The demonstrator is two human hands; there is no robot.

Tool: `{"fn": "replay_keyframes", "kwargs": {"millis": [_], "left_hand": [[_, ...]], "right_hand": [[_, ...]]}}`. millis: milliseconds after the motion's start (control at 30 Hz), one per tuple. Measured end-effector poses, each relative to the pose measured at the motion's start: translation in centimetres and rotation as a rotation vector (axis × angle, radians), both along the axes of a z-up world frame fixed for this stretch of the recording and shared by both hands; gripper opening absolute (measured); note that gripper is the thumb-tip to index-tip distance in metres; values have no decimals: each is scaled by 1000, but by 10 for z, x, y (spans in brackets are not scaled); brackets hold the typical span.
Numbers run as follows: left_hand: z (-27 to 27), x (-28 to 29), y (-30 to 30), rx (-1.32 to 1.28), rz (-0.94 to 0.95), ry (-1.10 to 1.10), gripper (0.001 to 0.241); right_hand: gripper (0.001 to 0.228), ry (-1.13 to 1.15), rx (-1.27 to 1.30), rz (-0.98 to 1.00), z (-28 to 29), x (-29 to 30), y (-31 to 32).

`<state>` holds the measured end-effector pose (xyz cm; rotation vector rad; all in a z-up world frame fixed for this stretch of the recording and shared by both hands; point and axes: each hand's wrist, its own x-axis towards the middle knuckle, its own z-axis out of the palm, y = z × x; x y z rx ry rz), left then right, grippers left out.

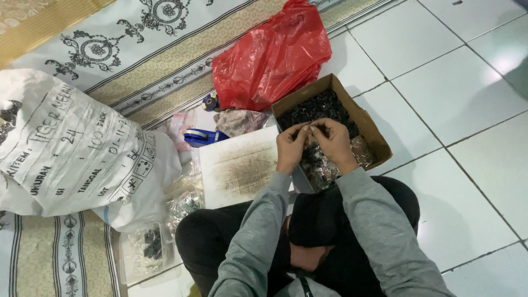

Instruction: Sorting small black metal or plastic fasteners by placing them onto a template board and then into plastic bags.

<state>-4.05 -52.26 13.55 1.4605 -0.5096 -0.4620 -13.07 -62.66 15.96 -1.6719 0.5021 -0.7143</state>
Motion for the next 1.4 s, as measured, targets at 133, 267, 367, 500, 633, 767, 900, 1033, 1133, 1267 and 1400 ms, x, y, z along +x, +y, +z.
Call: {"fn": "replay_keyframes", "kwargs": {"millis": [133,267,367,500,633,767,900,1033,1133,1267,1400], "left_hand": [[2,7,1,37,-20,-4,22],[7,14,1,105,-64,-61,22],[23,9,3,126,-91,-128,23],[41,1,2,100,-97,-188,27],[41,-2,2,93,-87,-206,27],[29,-1,0,33,-77,-202,27],[29,1,-1,-18,-69,-244,26],[37,0,3,27,-65,-372,23],[38,1,3,31,-65,-427,23],[47,10,3,19,-179,-474,23],[62,11,10,70,-255,-521,22]], "right_hand": [[11,28,-31,-11,11,-5,1],[10,29,-82,-28,8,-3,-2],[11,15,-28,-37,1,-1,-4],[11,-16,58,-55,-12,2,-9],[12,11,68,-58,-8,1,-9],[12,-7,116,-59,-8,4,-11],[12,11,135,-71,-6,5,-8],[13,34,165,-73,-14,11,-9],[13,12,241,-90,-10,10,-8],[15,-74,468,-128,-10,13,-12],[14,-96,610,-122,-11,15,-13]]}}
